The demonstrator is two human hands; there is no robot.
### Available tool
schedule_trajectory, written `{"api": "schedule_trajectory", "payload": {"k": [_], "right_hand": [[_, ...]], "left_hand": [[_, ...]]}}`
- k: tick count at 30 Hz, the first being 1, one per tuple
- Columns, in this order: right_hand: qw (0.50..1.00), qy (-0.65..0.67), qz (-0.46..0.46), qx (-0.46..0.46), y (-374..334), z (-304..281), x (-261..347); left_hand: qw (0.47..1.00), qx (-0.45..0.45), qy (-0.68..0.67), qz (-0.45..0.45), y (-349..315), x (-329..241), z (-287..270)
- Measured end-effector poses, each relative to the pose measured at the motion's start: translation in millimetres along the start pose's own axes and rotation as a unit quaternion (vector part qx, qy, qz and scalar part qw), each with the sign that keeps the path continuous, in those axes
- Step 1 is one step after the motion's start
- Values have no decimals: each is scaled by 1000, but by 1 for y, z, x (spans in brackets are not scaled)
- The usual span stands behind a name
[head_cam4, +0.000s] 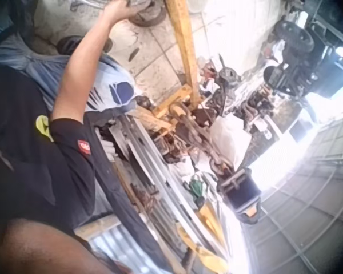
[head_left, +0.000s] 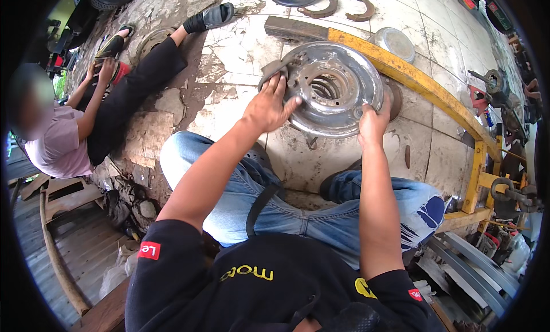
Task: The person sits on the floor and assembles brake components by hand. They place a brake shoe into a drum, then fit a return spring onto the shoe, manipulating the parts to secure them together.
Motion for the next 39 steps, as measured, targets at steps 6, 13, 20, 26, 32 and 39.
{"api": "schedule_trajectory", "payload": {"k": [6, 13, 20, 26, 32, 39], "right_hand": [[998, 28, -49, -40, 15, -19, -2], [998, 52, -19, -42, 24, -22, -22], [996, 50, 20, -67, 27, -38, -24], [995, 53, 21, -77, 29, -42, -26], [997, 37, 7, -70, 16, -28, -11], [998, -15, -25, -59, 11, -21, -8]], "left_hand": [[998, -49, -22, 26, 16, -18, -7], [965, -217, -119, 87, 19, -1, -27], [943, -189, -139, 234, -21, -31, -17], [954, -168, -237, 77, 5, -40, -28], [983, -162, -65, 54, 25, -27, -6], [996, -82, 3, 15, 17, -29, -6]]}}
Point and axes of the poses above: each hand's wrist, its own y-axis towards the middle knuckle, its own z-axis out of the palm, x = y × z, the point moved 6 cm from there along y, towards the middle knuckle, and after that the axes turned 4 degrees about -y, right-handed, at the moved point
